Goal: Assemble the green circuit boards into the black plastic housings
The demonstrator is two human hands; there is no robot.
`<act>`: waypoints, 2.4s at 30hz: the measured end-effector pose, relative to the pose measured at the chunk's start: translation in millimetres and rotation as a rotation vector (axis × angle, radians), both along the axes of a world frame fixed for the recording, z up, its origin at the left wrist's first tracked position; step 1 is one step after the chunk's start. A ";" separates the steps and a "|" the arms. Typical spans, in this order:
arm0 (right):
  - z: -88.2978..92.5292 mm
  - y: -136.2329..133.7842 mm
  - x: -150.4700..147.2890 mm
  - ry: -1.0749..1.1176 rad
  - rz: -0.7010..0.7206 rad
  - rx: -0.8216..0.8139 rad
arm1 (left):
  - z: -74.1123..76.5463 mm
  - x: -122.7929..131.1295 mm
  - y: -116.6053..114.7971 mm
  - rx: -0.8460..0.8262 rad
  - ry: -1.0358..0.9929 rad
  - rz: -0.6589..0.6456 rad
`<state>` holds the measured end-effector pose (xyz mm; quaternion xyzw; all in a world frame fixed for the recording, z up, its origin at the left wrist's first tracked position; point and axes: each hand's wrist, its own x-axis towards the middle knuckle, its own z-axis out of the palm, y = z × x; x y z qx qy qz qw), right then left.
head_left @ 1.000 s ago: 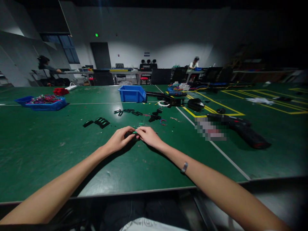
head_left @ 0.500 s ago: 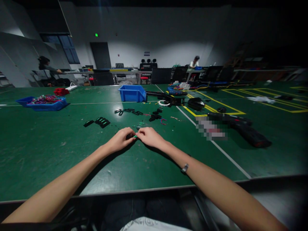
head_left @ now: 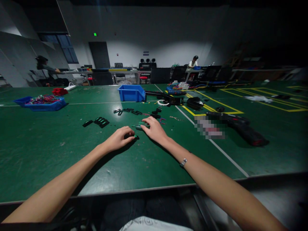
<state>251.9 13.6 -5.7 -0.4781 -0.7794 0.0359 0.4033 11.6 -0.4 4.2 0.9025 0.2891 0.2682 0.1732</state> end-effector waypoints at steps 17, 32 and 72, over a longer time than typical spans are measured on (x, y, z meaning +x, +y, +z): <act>3.2 2.0 -10.9 0.343 0.112 -0.068 | -5.5 1.2 4.7 -0.060 -0.009 0.022; 27.6 -8.0 -24.1 1.217 0.309 -0.521 | -3.1 -2.3 3.1 -0.046 0.004 -0.053; 54.7 -2.2 -72.5 1.153 0.713 -0.538 | 0.9 -3.7 3.0 0.104 0.139 -0.061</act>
